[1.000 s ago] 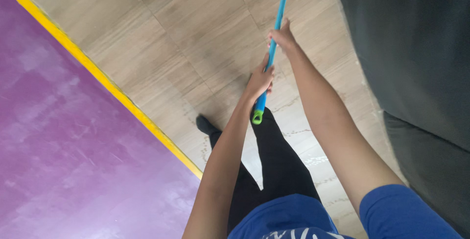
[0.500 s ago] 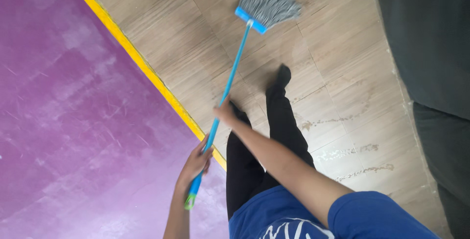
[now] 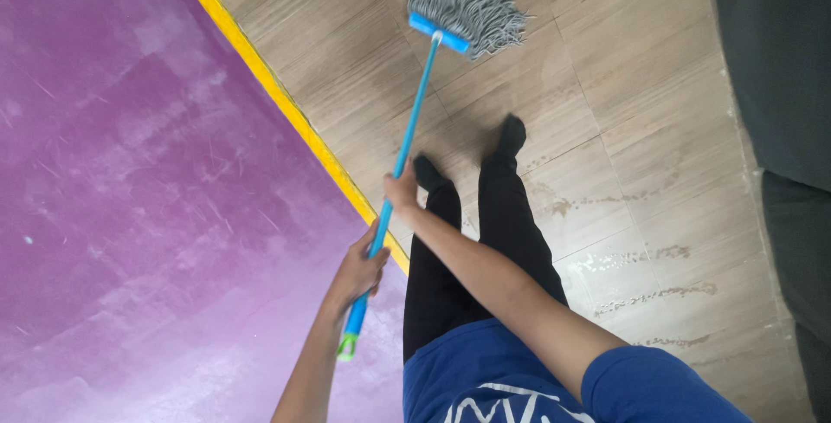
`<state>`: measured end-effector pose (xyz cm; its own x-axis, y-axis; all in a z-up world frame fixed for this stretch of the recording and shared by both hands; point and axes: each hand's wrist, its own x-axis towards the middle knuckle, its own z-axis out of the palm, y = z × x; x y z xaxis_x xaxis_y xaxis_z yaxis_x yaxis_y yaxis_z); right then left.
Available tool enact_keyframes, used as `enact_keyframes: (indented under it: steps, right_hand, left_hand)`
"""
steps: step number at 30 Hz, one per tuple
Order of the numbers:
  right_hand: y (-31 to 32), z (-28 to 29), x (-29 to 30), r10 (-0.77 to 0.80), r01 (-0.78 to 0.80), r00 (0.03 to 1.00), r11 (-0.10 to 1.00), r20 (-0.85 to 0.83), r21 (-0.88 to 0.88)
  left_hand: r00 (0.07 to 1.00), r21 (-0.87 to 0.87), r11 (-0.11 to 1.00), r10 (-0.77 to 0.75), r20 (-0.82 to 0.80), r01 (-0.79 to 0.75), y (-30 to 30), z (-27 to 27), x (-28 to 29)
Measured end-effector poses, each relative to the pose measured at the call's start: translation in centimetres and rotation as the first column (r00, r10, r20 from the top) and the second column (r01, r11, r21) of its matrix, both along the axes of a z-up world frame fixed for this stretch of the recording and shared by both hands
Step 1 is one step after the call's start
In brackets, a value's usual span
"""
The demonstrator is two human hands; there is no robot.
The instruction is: The person cleans the floor using a mop, periodically pouring liquid from a plastic bottle onto the surface while moving across a court area.
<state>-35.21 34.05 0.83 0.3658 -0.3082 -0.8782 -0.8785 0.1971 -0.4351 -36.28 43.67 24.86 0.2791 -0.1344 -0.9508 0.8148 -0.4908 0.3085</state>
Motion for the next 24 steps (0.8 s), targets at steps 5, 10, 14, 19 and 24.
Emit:
enact_keyframes:
  steps: [5, 10, 14, 19, 24]
  right_hand:
    - [-11.3, -6.8, 3.3, -0.095, 0.112, 0.974, 0.991, 0.204, -0.073]
    - [-27.4, -9.3, 8.6, -0.059, -0.006, 0.868, 0.992, 0.493, 0.128]
    - [-33.0, 3.1, 9.1, 0.570, -0.431, 0.716, 0.816, 0.404, -0.386]
    - [-26.2, 21.2, 7.1, 0.837, -0.655, 0.207, 0.503, 0.506, -0.564]
    - [-21.2, 22.5, 8.7, 0.773, -0.276, 0.120, 0.628, 0.623, -0.727]
  left_hand:
    - [0.958, -0.327, 0.912, 0.283, 0.057, -0.249, -8.8, -7.6, 0.7]
    - [0.911, -0.420, 0.825, 0.413, -0.009, -0.379, -21.2, -16.1, 5.3]
    - [0.812, -0.557, 0.627, 0.559, -0.166, -0.545, -25.6, -22.1, 12.3]
    - [0.826, -0.667, 0.536, 0.515, -0.228, -0.518, -24.7, -22.3, 15.6]
    - [0.835, -0.895, 0.029, 0.374, -0.403, -0.445, -22.1, -22.3, 15.3]
